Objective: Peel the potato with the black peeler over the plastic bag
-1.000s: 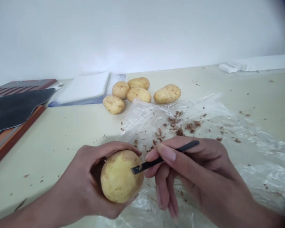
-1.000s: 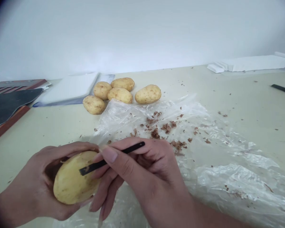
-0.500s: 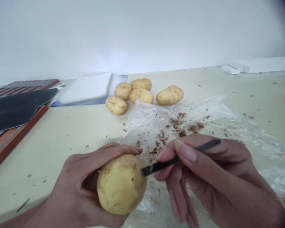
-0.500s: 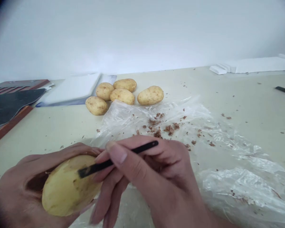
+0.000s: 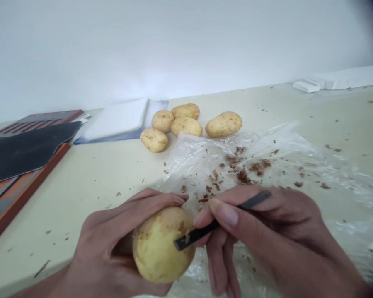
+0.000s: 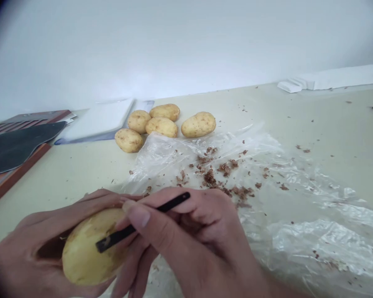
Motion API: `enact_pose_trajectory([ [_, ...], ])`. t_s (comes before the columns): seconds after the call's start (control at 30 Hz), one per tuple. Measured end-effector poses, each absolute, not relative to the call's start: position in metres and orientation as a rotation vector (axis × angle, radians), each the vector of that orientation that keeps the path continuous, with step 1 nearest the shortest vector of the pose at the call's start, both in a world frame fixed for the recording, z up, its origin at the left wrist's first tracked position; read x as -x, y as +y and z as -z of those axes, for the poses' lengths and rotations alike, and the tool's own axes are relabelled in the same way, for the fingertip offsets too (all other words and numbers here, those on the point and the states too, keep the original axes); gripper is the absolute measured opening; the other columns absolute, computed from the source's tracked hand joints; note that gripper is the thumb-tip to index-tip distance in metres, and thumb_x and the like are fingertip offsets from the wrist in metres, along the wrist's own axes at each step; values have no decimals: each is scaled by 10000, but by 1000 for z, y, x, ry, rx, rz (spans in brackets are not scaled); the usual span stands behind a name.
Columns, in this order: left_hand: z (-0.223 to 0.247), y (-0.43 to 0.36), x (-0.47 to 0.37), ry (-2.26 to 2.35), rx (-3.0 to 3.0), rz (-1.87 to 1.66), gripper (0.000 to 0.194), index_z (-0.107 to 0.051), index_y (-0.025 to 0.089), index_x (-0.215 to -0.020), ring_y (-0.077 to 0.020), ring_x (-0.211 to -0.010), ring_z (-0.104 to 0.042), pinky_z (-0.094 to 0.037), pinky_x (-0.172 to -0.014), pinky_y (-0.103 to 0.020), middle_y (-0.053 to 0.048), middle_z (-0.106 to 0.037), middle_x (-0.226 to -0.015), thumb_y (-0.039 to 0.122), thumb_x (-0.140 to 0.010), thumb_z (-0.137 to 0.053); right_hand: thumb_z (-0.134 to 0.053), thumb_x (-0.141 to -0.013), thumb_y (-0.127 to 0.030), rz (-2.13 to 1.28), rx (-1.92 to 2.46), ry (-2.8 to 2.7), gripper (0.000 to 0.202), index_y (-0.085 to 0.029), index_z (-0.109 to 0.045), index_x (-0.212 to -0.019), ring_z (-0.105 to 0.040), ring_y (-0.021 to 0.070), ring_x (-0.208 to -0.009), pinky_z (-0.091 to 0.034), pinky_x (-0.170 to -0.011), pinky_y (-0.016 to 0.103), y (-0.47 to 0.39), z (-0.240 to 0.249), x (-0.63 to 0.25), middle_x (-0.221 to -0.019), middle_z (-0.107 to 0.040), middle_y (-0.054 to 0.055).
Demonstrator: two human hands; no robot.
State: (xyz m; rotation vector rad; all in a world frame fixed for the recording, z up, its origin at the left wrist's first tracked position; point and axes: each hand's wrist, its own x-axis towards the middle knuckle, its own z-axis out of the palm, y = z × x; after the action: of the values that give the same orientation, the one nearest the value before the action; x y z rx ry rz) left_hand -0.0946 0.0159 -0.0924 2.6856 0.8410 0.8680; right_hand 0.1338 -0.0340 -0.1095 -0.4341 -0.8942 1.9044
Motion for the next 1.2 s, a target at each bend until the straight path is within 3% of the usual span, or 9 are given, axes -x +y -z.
enact_pose_trajectory([
  [0.13, 91, 16, 94, 826, -2730, -861, 672, -677, 198, -1170, 90, -915, -733, -541, -876, 122, 90, -757, -1077, 628, -697, -885, -690, -1033, -476, -1666, 639, -944, 429, -48, -679, -1008, -658, 39, -655, -569, -616, 16, -29, 109, -139, -793, -631, 69],
  [0.33, 90, 16, 96, 812, -2740, -890, 642, -654, 216, -1212, 99, -914, -729, -550, -902, 113, 101, -757, -1062, 616, -751, -854, -655, -1055, -496, -1886, 425, -916, 409, -88, -646, -1077, -657, 9, -663, -572, -640, -1, -34, 106, -137, -809, -642, 29],
  [0.47, 90, 14, 98, 874, -2786, -866, 685, -664, 225, -1198, 89, -891, -732, -545, -887, 118, 105, -756, -1095, 622, -689, -892, -698, -1029, -454, -1733, 565, -914, 406, -48, -676, -1021, -657, 29, -658, -572, -615, 14, -32, 108, -138, -793, -633, 57],
  [0.67, 99, 11, 102, 871, -2784, -823, 656, -652, 245, -1265, 111, -973, -732, -521, -938, 138, 95, -749, -1158, 703, -808, -765, -696, -1024, -476, -1923, 401, -909, 397, -86, -639, -1072, -662, 14, -669, -576, -642, -5, -35, 108, -139, -809, -643, 25],
  [0.83, 99, 9, 106, 927, -2784, -819, 671, -676, 266, -1259, 127, -977, -718, -489, -1026, 148, 100, -738, -1173, 720, -777, -787, -720, -1011, -454, -1756, 562, -904, 393, -63, -680, -1003, -652, 31, -648, -571, -607, 21, -32, 110, -143, -784, -629, 41],
  [1.07, 97, 11, 106, 894, -2820, -826, 641, -682, 236, -1235, 100, -941, -735, -519, -942, 135, 86, -754, -1137, 712, -813, -757, -713, -1010, -432, -1877, 474, -898, 360, -78, -668, -1054, -661, 24, -664, -577, -637, 7, -34, 112, -140, -784, -632, 31],
  [1.2, 106, 6, 109, 944, -2704, -868, 739, -698, 285, -1283, 60, -941, -741, -563, -915, 92, 61, -747, -1187, 751, -721, -812, -697, -1029, -452, -1838, 494, -900, 365, -88, -686, -1062, -653, 20, -653, -569, -624, 10, -32, 110, -142, -801, -637, 35],
])
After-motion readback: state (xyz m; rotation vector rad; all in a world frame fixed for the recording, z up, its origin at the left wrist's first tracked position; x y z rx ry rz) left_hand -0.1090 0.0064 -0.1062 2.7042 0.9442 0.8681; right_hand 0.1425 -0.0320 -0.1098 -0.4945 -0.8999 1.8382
